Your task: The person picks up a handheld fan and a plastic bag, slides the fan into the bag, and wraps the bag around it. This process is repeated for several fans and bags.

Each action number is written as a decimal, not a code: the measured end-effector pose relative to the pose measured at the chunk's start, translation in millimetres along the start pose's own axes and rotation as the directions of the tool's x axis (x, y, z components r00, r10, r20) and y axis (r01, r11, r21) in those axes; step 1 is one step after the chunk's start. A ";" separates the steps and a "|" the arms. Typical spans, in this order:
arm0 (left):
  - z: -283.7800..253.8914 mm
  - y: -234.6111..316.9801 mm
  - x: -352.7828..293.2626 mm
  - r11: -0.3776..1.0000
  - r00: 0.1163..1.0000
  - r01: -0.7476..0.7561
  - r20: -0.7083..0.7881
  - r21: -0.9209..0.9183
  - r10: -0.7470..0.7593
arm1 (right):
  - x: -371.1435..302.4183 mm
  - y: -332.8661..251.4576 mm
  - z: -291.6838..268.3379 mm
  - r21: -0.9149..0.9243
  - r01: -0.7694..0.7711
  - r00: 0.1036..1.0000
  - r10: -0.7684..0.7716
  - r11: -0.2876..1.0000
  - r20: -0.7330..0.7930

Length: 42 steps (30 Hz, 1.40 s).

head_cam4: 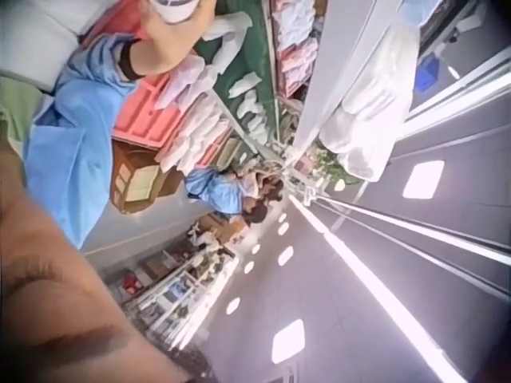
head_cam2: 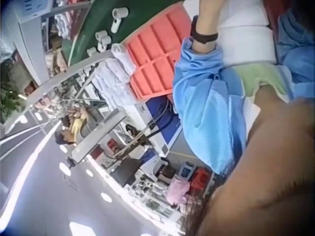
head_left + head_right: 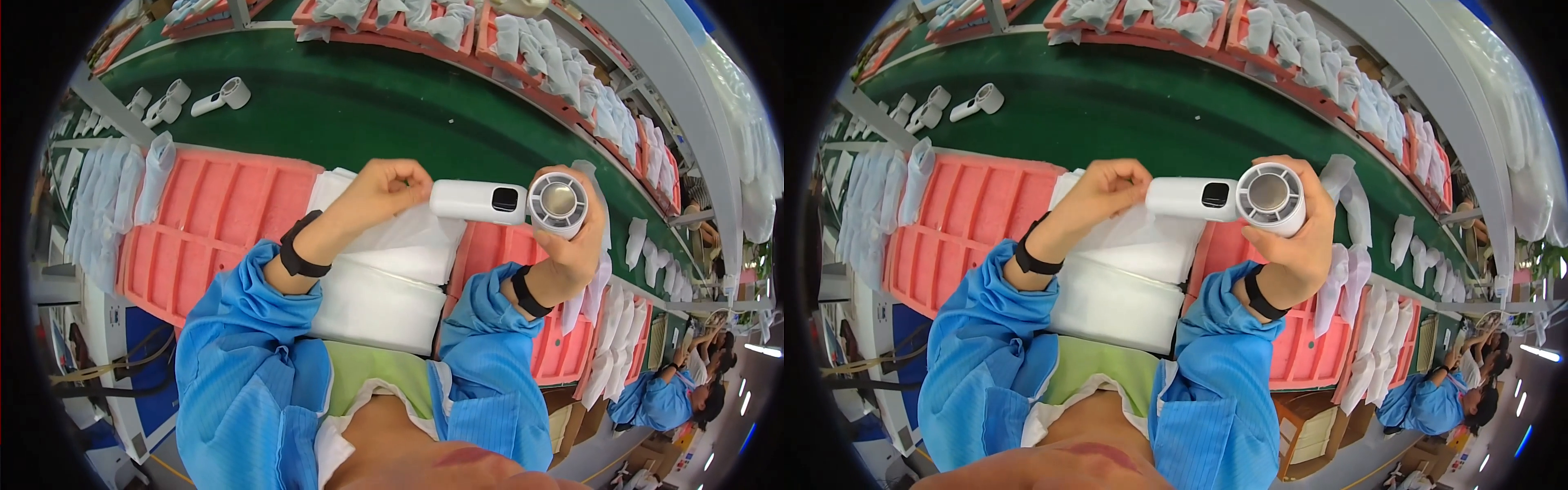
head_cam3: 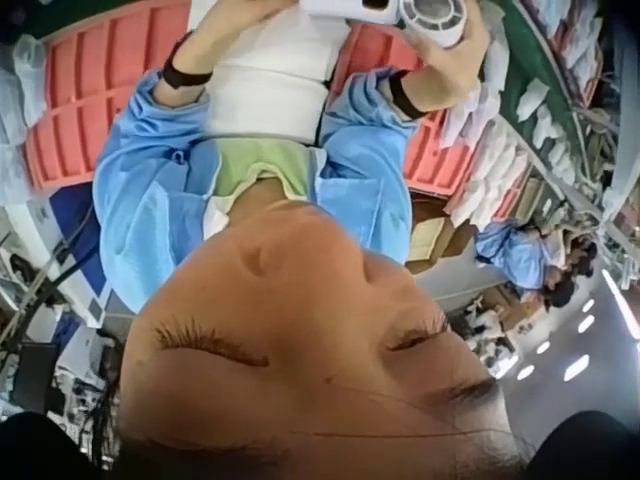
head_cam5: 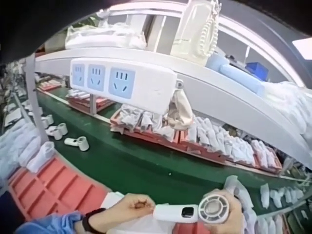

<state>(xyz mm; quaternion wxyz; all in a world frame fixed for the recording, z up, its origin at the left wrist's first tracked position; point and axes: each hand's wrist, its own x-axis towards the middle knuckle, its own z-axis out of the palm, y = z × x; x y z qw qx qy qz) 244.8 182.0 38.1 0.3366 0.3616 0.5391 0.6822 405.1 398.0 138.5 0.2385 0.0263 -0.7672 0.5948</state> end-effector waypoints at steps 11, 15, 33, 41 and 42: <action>-5.2 39.8 -20.4 0.955 0.920 -0.218 -0.369 -0.203 0.132 | 32.1 14.1 77.7 -0.212 0.227 0.969 -0.198 0.951 0.147; -15.4 53.9 -20.1 0.872 0.869 -0.318 -0.482 -0.371 0.112 | 28.6 7.6 106.0 -0.339 0.308 0.950 -0.267 0.889 0.164; -4.3 69.8 -34.0 0.947 0.811 -0.322 -0.521 -0.014 0.268 | 22.3 0.0 117.5 -0.288 0.371 0.925 -0.325 0.883 0.194; 10.8 73.0 -43.3 0.854 0.789 -0.359 -0.366 0.376 0.493 | 37.1 37.6 142.0 -0.385 0.439 0.896 -0.428 0.812 0.119; 13.3 71.8 -42.7 0.812 0.779 -0.345 -0.340 0.470 0.527 | 37.9 39.2 145.4 -0.424 0.406 0.906 -0.416 0.809 0.075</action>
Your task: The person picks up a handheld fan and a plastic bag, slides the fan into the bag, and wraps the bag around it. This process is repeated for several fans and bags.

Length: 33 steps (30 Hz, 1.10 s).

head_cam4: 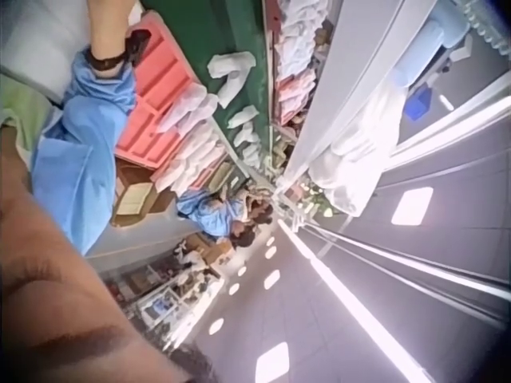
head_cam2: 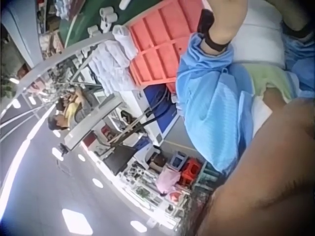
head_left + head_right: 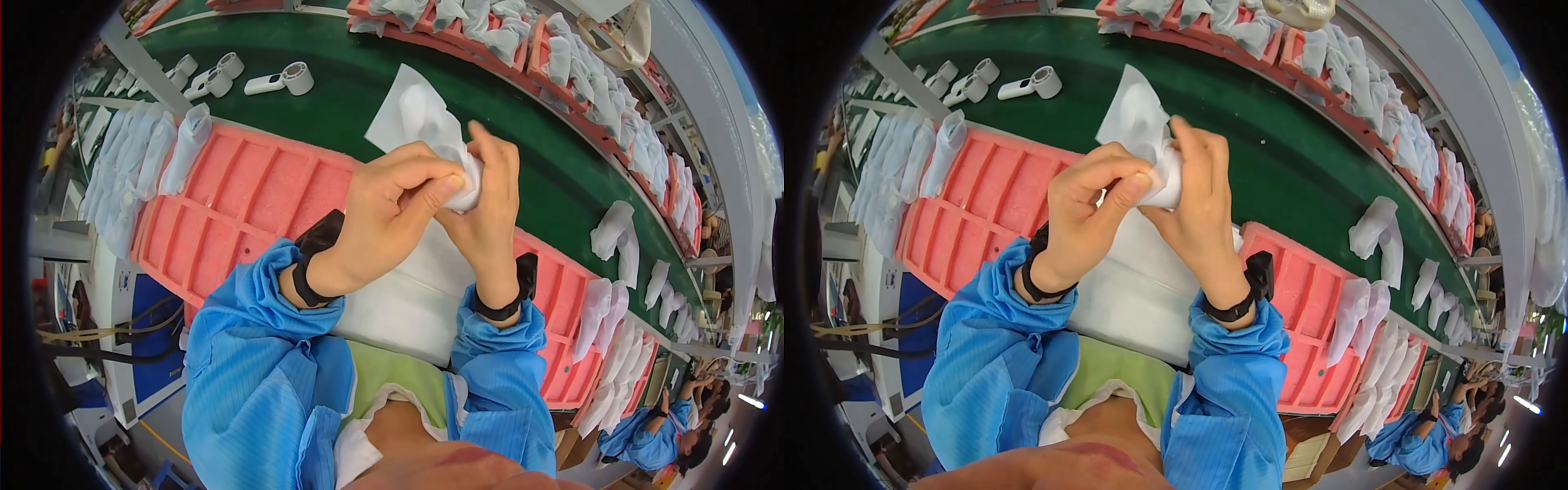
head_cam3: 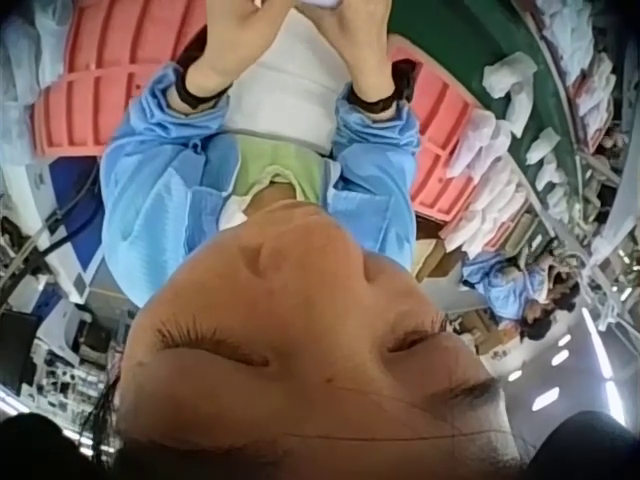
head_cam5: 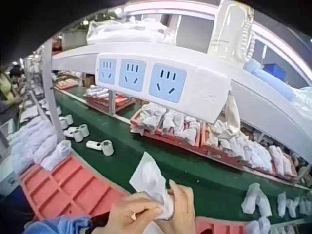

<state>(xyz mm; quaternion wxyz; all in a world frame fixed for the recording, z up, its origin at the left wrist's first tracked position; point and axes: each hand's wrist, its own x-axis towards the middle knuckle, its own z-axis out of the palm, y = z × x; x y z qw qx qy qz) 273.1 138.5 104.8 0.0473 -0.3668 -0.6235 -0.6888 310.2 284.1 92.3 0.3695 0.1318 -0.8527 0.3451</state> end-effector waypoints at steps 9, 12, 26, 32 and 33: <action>15.2 -13.6 -2.3 0.910 0.948 -0.318 0.103 0.268 0.301 | -3.7 16.3 -6.6 0.049 -0.343 0.932 0.347 0.938 -0.107; 15.4 -14.6 8.6 0.934 0.984 -0.168 0.107 0.316 0.141 | -7.4 13.5 -3.8 0.207 -0.442 0.884 0.463 0.873 -0.062; -14.6 -37.0 29.4 0.935 0.974 -0.147 0.115 -0.322 0.193 | -9.3 40.5 3.3 0.233 -0.309 0.951 0.295 0.922 0.094; 3.2 -41.4 18.7 0.974 0.948 -0.169 -0.245 0.154 0.203 | -7.7 23.8 3.2 -0.333 -0.342 0.937 0.344 0.879 -0.055; 4.9 -41.8 17.8 0.945 0.925 -0.227 -0.251 0.234 0.285 | -7.8 21.0 4.7 -0.349 -0.353 0.931 0.362 0.868 -0.041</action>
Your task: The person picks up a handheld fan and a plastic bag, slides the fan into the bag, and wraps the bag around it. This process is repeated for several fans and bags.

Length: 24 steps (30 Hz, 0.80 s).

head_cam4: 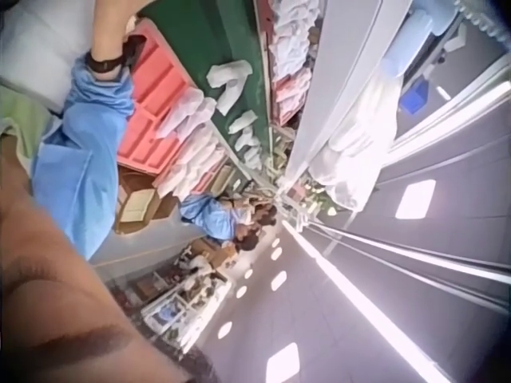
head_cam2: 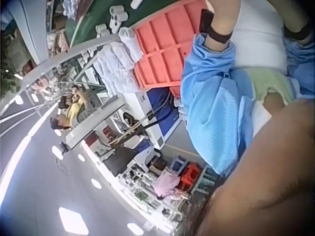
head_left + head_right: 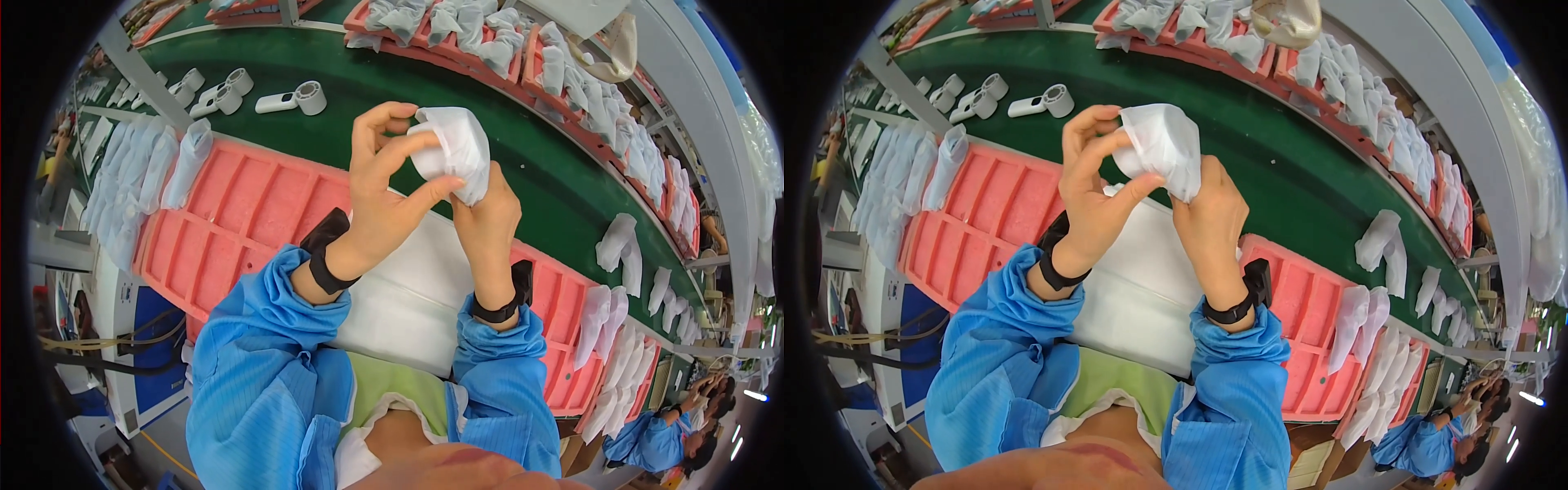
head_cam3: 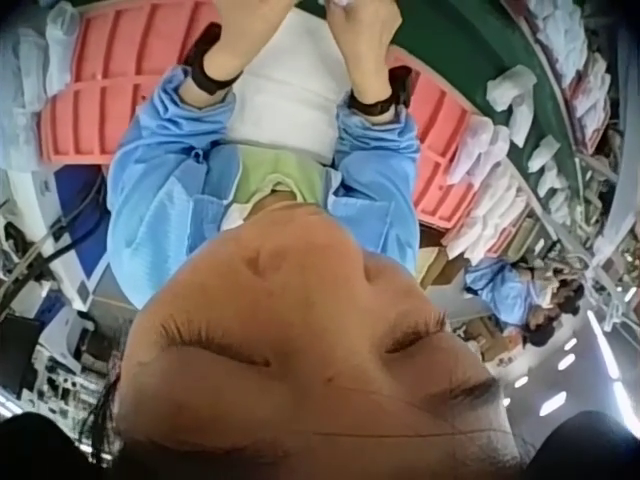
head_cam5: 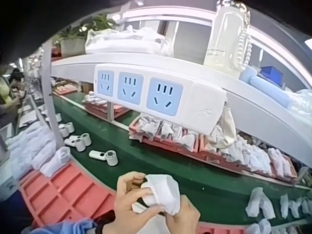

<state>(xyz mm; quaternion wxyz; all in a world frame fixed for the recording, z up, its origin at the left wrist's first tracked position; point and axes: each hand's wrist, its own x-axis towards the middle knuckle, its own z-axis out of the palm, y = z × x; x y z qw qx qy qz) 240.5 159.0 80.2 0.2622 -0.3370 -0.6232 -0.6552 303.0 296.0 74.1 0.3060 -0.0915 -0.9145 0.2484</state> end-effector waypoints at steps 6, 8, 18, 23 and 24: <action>-11.0 9.3 7.0 0.938 0.985 -0.173 0.075 0.300 0.157 | -2.8 -2.7 1.2 0.164 0.037 0.998 -0.029 0.986 -0.055; -11.1 3.9 12.6 0.949 0.993 -0.114 0.050 0.294 0.104 | -1.1 -5.3 -8.9 0.234 -0.042 0.998 0.031 0.971 0.051; -61.1 -171.9 49.6 0.723 0.907 0.421 -0.253 0.548 -0.337 | 23.8 156.5 3.0 0.121 -0.296 0.955 0.296 0.948 0.019; -90.7 -245.9 40.2 0.526 0.862 0.452 -0.201 0.721 -0.466 | 18.9 182.4 14.7 -0.267 -0.326 0.945 0.319 0.907 -0.070; -87.4 -246.3 40.2 0.515 0.830 0.447 -0.124 0.732 -0.544 | 17.5 182.1 17.4 -0.274 -0.269 0.963 0.252 0.923 -0.097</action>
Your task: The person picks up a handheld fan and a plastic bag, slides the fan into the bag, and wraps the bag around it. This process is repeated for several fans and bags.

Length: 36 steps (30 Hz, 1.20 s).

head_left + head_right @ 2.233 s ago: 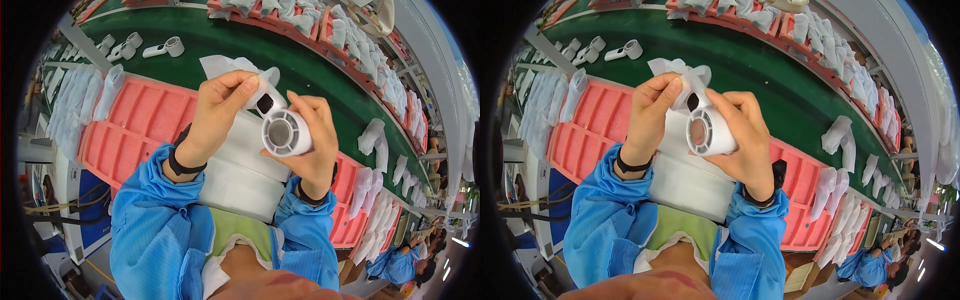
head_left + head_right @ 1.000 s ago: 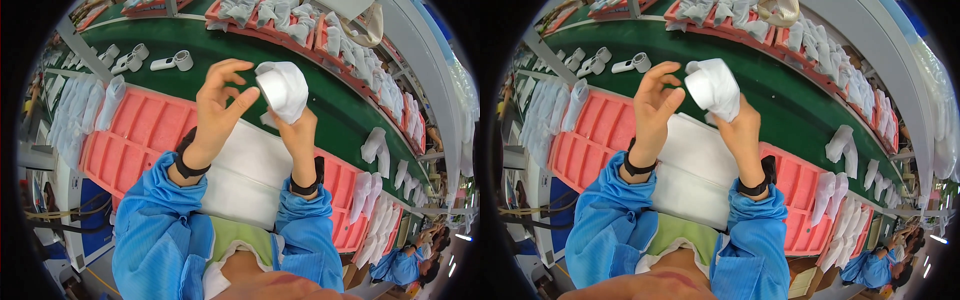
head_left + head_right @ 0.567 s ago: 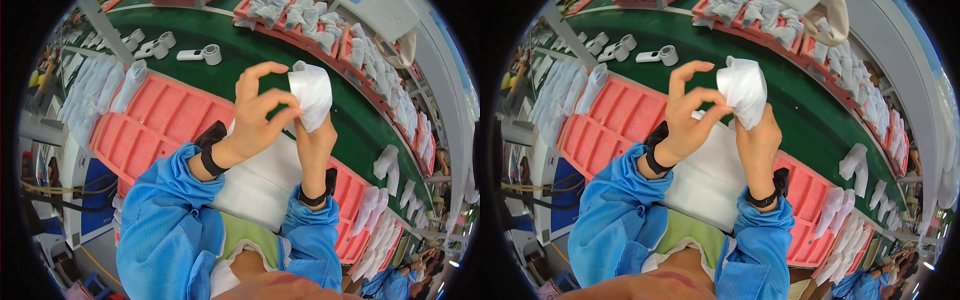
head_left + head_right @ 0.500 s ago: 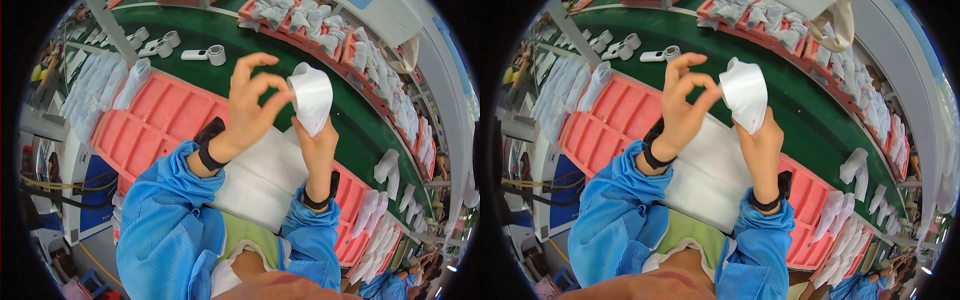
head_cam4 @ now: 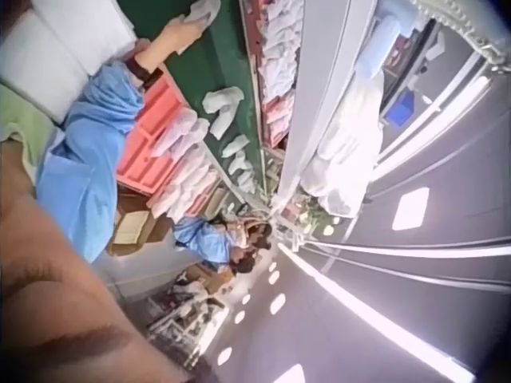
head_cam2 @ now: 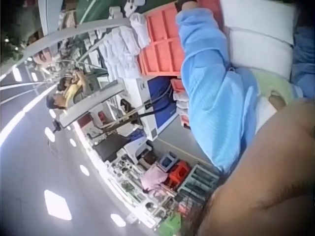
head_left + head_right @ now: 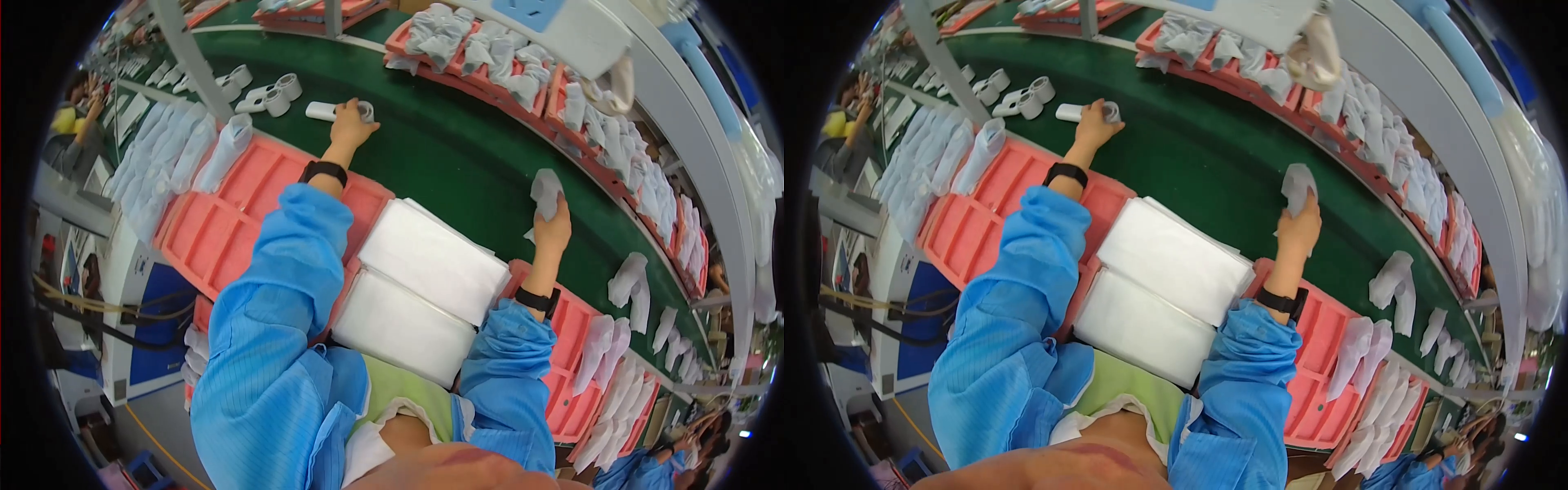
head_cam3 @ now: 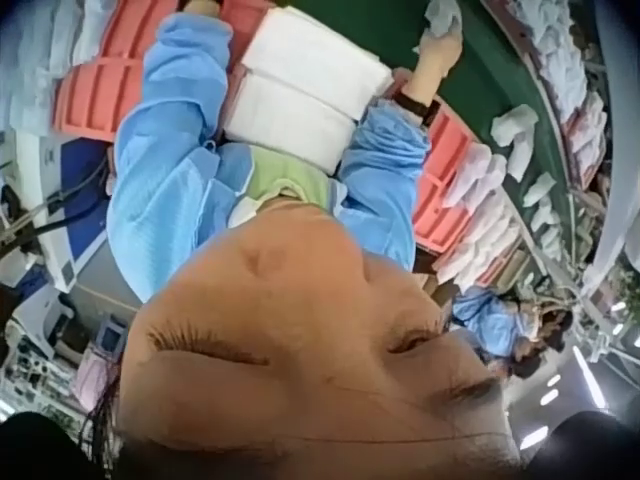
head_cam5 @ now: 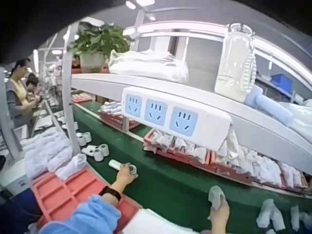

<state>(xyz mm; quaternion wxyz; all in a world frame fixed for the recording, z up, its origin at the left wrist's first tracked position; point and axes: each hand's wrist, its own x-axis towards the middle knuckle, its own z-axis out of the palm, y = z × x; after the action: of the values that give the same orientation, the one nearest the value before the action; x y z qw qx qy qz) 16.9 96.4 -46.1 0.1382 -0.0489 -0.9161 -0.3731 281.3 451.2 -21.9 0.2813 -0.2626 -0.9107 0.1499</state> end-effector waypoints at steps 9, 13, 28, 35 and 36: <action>-17.6 139.0 -118.5 0.669 0.725 0.182 0.558 -0.721 0.404 | -47.9 -111.9 10.7 0.328 0.217 0.933 -0.294 0.919 0.206; -31.6 167.2 -171.6 0.723 0.763 -0.363 0.258 -0.588 0.593 | -33.1 -53.8 53.4 0.398 0.353 0.843 -0.473 0.847 0.258; -9.0 165.1 -265.0 0.627 0.429 -0.663 0.477 -0.410 0.767 | 1.7 4.7 -16.8 0.009 -0.614 0.673 0.519 0.789 0.527; -6.6 161.0 -264.9 0.652 0.472 -0.624 0.458 -0.430 0.754 | 2.9 -20.4 -18.1 0.311 -0.298 0.910 0.170 0.902 0.378; -10.0 163.1 -264.6 0.654 0.477 -0.624 0.455 -0.427 0.752 | 1.1 -26.8 -19.9 0.313 -0.293 0.911 0.164 0.904 0.379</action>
<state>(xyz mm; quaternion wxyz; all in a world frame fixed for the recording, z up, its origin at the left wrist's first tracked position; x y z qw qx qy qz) 303.6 209.9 -6.8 -0.0247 -0.5428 -0.7675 -0.3403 281.7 432.4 5.7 0.1417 -0.2823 -0.8644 0.3911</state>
